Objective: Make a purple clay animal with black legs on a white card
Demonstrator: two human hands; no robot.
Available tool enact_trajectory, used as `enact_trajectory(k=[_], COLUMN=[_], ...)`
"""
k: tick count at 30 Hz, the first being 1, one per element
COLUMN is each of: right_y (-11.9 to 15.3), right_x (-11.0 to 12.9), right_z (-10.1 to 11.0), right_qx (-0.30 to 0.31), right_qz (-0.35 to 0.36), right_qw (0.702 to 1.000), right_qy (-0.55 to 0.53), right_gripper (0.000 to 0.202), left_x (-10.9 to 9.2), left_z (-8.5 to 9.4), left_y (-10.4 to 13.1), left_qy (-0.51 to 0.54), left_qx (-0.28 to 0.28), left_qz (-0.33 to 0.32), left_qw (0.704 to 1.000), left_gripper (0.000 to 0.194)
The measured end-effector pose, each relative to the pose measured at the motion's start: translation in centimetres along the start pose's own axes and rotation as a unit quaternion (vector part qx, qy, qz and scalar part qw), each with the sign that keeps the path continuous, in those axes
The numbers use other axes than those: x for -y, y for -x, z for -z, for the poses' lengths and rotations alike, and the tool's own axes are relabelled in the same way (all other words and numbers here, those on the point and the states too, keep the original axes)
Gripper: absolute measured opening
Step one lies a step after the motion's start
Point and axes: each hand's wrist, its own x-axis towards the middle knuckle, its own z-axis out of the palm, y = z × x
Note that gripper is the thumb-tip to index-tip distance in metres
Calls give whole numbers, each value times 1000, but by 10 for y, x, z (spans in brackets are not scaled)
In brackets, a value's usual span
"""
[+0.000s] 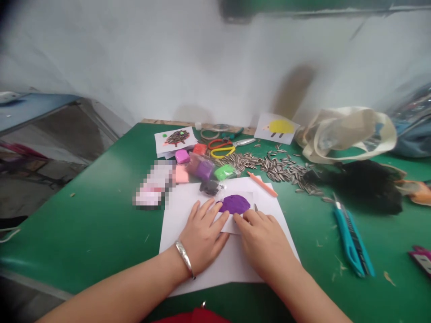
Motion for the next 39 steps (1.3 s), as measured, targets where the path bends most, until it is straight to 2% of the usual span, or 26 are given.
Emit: enact_trajectory(k=[4,11,26,39], right_y=[1,5,4,6], right_x=[-1,-4,-11,-7], right_z=[-2,-6,-3,-5], right_qx=[-5,-51,-61,-48], right_qz=[7,32,65,49], right_qw=[1000,998,995,998], right_qy=[-7,-15,-34,-19], right_gripper=[36,38,37,40], left_x=[1,2,5,2], left_z=[3,6,13,12], left_y=[1,2,1,3], left_qy=[9,29,52,51], left_qx=[11,28,55,51], left_qz=[1,1,5,10], left_qw=[1000,999,997,997], left_gripper=[45,46,48,49])
